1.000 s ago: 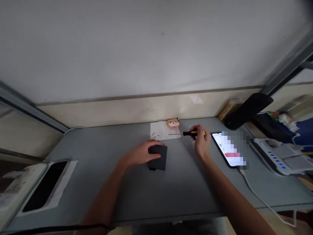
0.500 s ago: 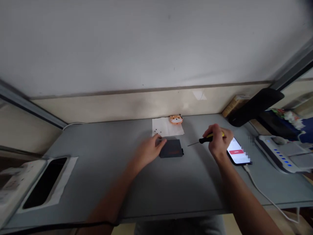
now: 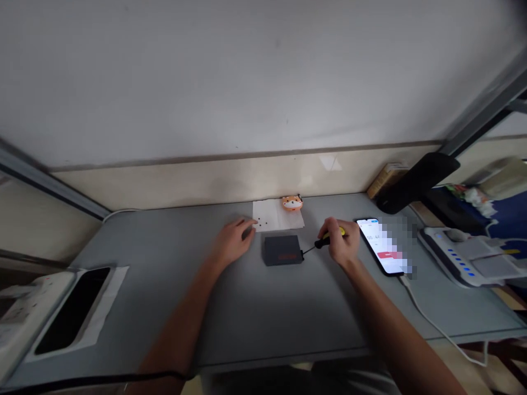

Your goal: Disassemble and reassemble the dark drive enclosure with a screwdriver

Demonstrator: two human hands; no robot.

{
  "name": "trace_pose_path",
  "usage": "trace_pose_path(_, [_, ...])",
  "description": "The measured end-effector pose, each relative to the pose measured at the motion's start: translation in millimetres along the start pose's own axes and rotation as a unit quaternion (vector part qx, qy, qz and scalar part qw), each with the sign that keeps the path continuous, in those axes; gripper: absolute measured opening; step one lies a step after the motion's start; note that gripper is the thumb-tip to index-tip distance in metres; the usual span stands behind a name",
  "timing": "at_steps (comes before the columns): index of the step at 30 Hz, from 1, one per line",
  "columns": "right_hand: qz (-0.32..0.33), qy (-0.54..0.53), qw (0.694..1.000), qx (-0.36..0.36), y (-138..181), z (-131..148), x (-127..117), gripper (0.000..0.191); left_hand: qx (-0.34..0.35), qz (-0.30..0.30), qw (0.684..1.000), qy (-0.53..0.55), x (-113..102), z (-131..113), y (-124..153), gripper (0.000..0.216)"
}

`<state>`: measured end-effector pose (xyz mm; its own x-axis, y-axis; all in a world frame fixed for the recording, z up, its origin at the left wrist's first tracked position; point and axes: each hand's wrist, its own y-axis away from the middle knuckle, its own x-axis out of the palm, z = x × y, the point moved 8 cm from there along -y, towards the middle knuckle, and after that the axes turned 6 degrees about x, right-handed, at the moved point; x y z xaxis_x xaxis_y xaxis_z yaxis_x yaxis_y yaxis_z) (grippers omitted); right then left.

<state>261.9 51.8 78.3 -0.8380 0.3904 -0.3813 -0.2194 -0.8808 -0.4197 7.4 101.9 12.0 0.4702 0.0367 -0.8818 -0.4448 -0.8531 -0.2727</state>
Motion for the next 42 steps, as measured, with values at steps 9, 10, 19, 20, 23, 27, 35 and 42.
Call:
trace_pose_path(9, [0.019,0.030,0.998,-0.053,11,15,8,0.067,0.079,0.126,0.974,0.173,23,-64,11,0.060])
trace_pose_path(10, [0.014,0.029,0.998,-0.063,12,16,7,0.068,0.078,0.118,0.976,0.165,25,-65,10,0.059])
trace_pose_path(19, [-0.114,-0.039,0.990,-0.071,20,13,-8,0.060,0.077,0.120,0.980,0.141,29,-65,8,0.071])
trace_pose_path(20, [-0.075,-0.049,0.993,-0.082,22,17,3,0.056,0.083,0.128,0.978,0.145,29,-65,9,0.074])
trace_pose_path(23, [0.067,-0.050,0.989,-0.118,33,29,38,0.046,0.088,0.145,0.972,0.160,27,-59,11,0.082])
trace_pose_path(27, [0.104,-0.047,0.987,-0.117,36,33,48,0.046,0.069,0.140,0.974,0.166,22,-47,12,0.083])
trace_pose_path(35, [-0.017,-0.049,0.998,0.027,12,1,16,0.068,0.057,0.164,0.967,0.184,16,-45,12,0.079])
trace_pose_path(42, [-0.065,-0.068,0.993,0.076,5,-21,2,0.068,0.037,0.170,0.968,0.182,16,-39,13,0.077])
